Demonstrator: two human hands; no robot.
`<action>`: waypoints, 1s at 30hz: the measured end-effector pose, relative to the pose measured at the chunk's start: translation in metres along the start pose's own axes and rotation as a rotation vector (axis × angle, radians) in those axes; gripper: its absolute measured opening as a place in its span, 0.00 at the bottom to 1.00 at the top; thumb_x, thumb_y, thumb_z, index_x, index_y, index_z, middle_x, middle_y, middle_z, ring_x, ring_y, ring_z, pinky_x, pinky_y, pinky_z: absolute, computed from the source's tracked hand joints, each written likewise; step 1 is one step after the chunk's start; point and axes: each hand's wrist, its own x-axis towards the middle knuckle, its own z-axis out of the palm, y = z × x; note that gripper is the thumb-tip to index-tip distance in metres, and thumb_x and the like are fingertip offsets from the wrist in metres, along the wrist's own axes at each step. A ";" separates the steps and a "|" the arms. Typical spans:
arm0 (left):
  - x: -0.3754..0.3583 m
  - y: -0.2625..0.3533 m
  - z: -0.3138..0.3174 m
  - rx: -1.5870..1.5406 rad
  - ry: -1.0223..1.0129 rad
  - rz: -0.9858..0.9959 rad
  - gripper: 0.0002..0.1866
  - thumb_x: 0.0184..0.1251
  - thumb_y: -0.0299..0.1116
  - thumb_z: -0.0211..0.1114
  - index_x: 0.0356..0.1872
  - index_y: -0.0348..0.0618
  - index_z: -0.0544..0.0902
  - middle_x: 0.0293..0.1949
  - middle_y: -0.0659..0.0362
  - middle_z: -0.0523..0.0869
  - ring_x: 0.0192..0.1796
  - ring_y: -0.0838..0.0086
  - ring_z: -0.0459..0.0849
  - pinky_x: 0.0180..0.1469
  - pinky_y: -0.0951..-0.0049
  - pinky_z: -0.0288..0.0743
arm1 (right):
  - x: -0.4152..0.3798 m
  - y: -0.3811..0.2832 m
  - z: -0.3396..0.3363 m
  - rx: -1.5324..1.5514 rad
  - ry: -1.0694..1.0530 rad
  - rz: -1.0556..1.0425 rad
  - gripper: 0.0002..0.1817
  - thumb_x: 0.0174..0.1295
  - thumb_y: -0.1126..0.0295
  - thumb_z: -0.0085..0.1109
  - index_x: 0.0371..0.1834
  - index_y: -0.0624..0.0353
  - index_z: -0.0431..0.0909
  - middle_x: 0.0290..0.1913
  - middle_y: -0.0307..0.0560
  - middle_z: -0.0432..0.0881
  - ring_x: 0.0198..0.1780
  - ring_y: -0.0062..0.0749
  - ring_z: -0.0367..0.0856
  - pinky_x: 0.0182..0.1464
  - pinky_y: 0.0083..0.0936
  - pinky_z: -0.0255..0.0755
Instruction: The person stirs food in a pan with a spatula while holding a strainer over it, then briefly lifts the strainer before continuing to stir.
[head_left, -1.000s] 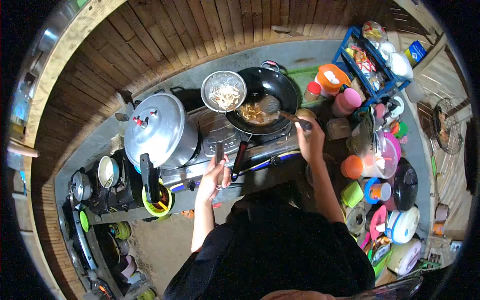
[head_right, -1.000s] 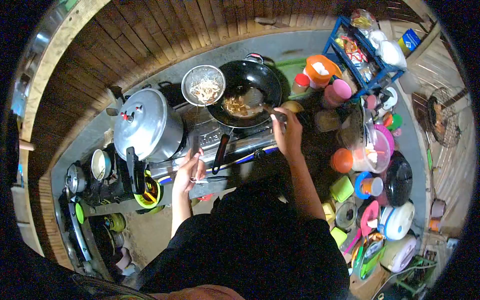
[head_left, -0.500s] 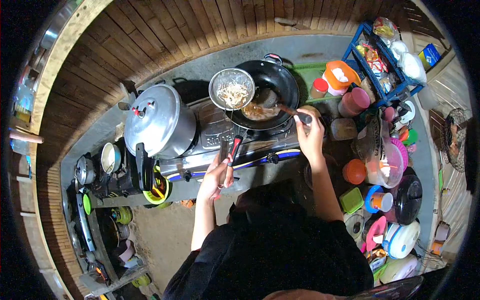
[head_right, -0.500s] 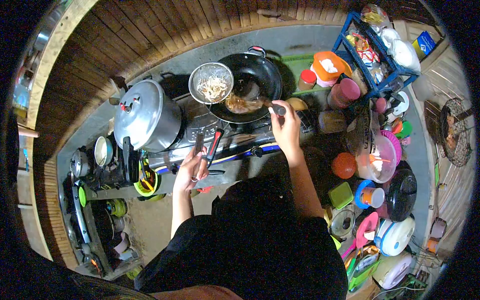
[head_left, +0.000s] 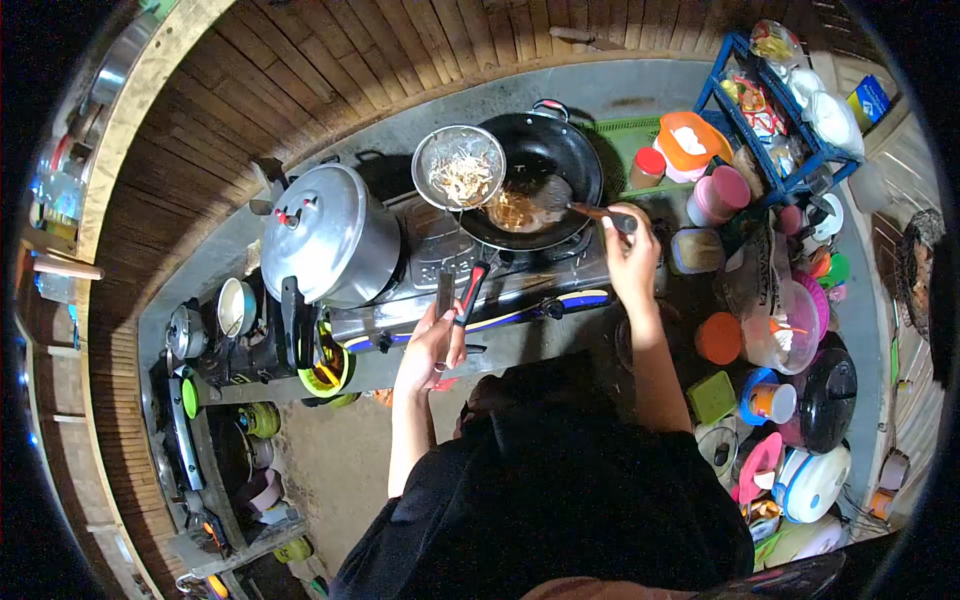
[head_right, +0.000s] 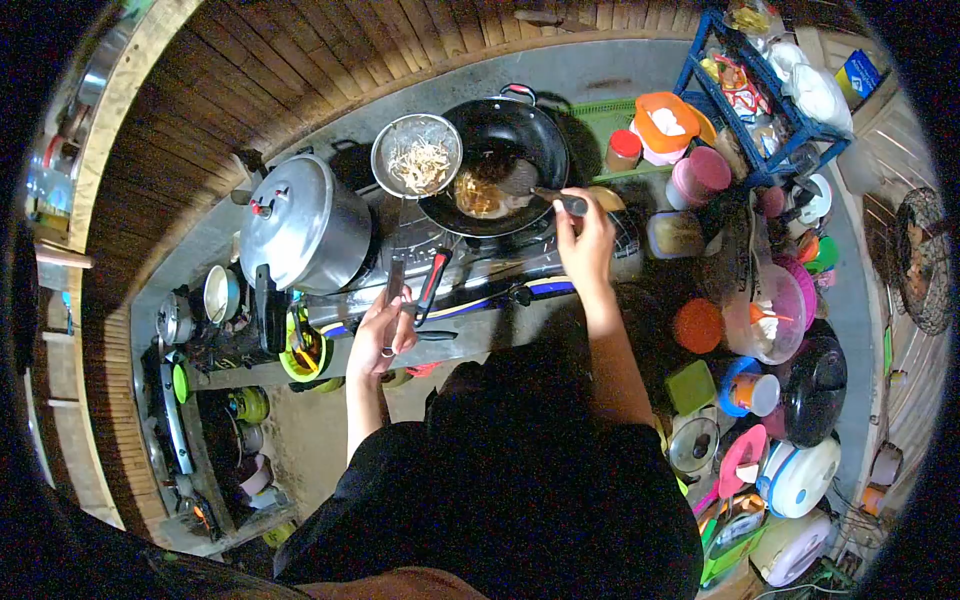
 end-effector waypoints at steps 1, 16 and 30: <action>-0.001 0.000 -0.001 0.001 0.003 0.002 0.10 0.73 0.37 0.46 0.46 0.44 0.68 0.11 0.65 0.63 0.11 0.79 0.61 0.20 0.79 0.59 | 0.002 -0.003 -0.008 -0.017 -0.025 0.020 0.09 0.59 0.73 0.60 0.41 0.62 0.76 0.33 0.46 0.81 0.28 0.26 0.78 0.31 0.21 0.72; 0.003 0.001 -0.006 -0.025 -0.067 0.040 0.10 0.72 0.36 0.48 0.47 0.43 0.68 0.11 0.65 0.64 0.12 0.79 0.62 0.20 0.78 0.59 | -0.002 0.000 0.003 0.054 0.030 0.088 0.07 0.59 0.73 0.60 0.39 0.62 0.76 0.30 0.43 0.80 0.26 0.23 0.76 0.29 0.19 0.71; 0.005 -0.002 -0.015 -0.077 -0.060 0.051 0.09 0.72 0.35 0.47 0.45 0.43 0.68 0.10 0.64 0.64 0.10 0.79 0.61 0.17 0.79 0.58 | 0.006 -0.022 -0.002 -0.061 -0.104 -0.005 0.09 0.60 0.74 0.57 0.43 0.62 0.73 0.37 0.50 0.79 0.35 0.34 0.80 0.36 0.24 0.73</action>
